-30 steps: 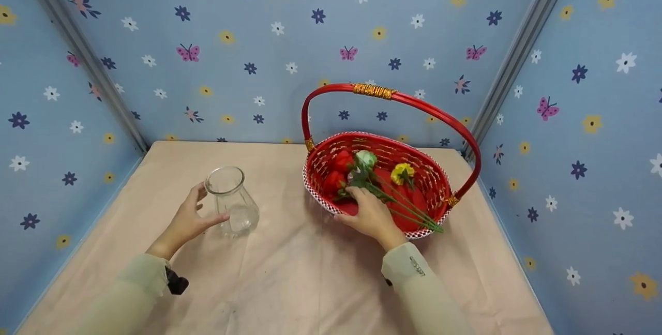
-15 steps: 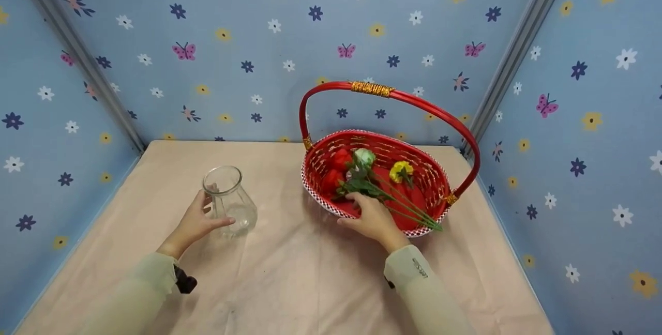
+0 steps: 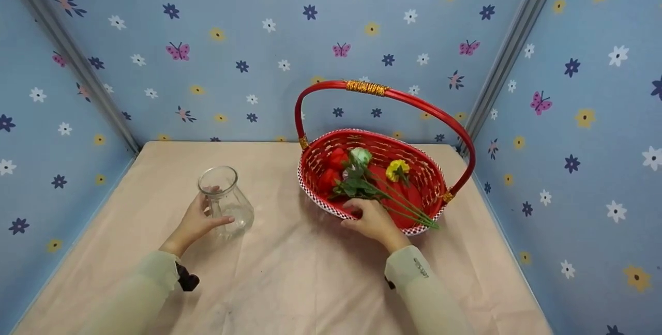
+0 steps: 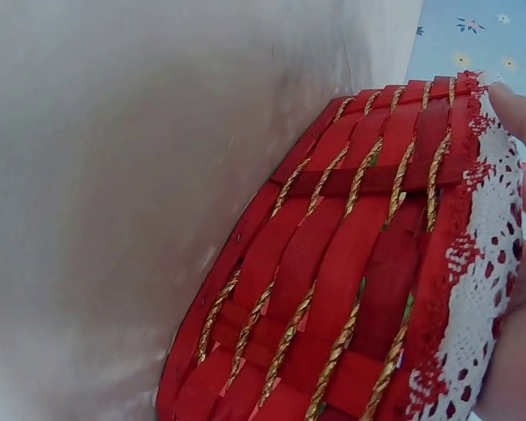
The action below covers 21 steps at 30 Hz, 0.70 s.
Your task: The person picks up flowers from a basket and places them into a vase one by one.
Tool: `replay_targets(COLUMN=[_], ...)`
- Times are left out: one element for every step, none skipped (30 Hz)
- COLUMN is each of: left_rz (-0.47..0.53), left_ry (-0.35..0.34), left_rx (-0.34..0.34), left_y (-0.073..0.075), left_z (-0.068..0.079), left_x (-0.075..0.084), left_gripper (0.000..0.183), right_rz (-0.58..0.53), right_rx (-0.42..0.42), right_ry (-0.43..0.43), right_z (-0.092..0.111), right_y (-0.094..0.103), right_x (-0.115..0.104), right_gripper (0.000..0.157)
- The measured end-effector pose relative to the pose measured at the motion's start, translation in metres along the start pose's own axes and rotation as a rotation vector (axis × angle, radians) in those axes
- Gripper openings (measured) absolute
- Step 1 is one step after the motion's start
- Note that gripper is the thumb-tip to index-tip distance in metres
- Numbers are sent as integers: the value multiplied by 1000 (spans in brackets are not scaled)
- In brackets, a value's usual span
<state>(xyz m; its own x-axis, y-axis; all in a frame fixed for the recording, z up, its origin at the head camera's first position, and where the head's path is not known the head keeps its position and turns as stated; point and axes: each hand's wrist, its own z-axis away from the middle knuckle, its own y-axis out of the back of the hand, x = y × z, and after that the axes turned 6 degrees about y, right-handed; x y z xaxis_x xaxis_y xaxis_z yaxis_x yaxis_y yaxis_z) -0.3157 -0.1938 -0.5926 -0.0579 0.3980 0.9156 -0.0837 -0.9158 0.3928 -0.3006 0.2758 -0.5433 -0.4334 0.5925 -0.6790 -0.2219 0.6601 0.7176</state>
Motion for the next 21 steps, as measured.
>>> replay_targets(left_rz=[1, 3, 5, 3, 9, 8, 8, 7, 7, 8, 11, 7, 8, 7, 8, 8, 9, 10, 8, 8, 6], left_ry=[4, 5, 3, 0, -5, -13, -19, -24, -30, -36, -41, -43, -44, -43, -41, -42, -40, -40, -42, -38, -36], left_rx=[0, 1, 5, 8, 9, 8, 8, 7, 5, 0, -4, -6, -9, -8, -5, -2, 4, 9, 10, 16, 17], left_y=[0, 0, 0, 1, 1, 1, 1, 1, 2, 2, 2, 3, 3, 3, 4, 4, 4, 4, 4, 3, 3], left_z=[-1, -1, -2, -2, -3, -4, -5, -5, -6, -6, -7, -7, -7, -8, -8, -8, -9, -9, -9, -9, -10], left_x=[-1, -2, -2, -3, -3, -4, -4, -5, -5, -5, -5, -5, -5, -5, -5, -5, -5, -5, -5, -5, -4], left_gripper=[114, 113, 111, 110, 108, 107, 106, 105, 104, 103, 103, 102, 103, 103, 102, 102, 102, 101, 101, 100, 98], right_rz=[-3, -6, -6, -5, -3, -1, 0, 5, 12, 17, 22, 28, 32, 39, 43, 46, 47, 48, 49, 49, 52], right_rx=[-3, -3, -1, 4, 11, 19, 28, 36, 45, 52, 57, 60, 62, 64, 67, 69, 71, 73, 75, 76, 77], right_ry=[13, 23, 35, 46, 55, 63, 67, 70, 72, 72, 70, 68, 65, 63, 64, 64, 67, 66, 61, 54, 49], right_z=[0, -1, -1, -1, -1, 0, 0, 1, 1, 2, 2, 3, 3, 3, 4, 4, 4, 4, 4, 5, 5], right_y=[0, -1, -1, -2, -2, -3, -3, -3, -3, -3, -4, -4, -4, -4, -5, -5, -5, -5, -5, -5, -5], right_x=[1, 1, 2, 2, 2, 2, 2, 2, 3, 2, 2, 2, 2, 2, 2, 2, 3, 3, 3, 3, 4], right_gripper=[30, 28, 26, 25, 24, 24, 23, 23, 23, 24, 24, 24, 24, 24, 25, 25, 25, 25, 24, 24, 24])
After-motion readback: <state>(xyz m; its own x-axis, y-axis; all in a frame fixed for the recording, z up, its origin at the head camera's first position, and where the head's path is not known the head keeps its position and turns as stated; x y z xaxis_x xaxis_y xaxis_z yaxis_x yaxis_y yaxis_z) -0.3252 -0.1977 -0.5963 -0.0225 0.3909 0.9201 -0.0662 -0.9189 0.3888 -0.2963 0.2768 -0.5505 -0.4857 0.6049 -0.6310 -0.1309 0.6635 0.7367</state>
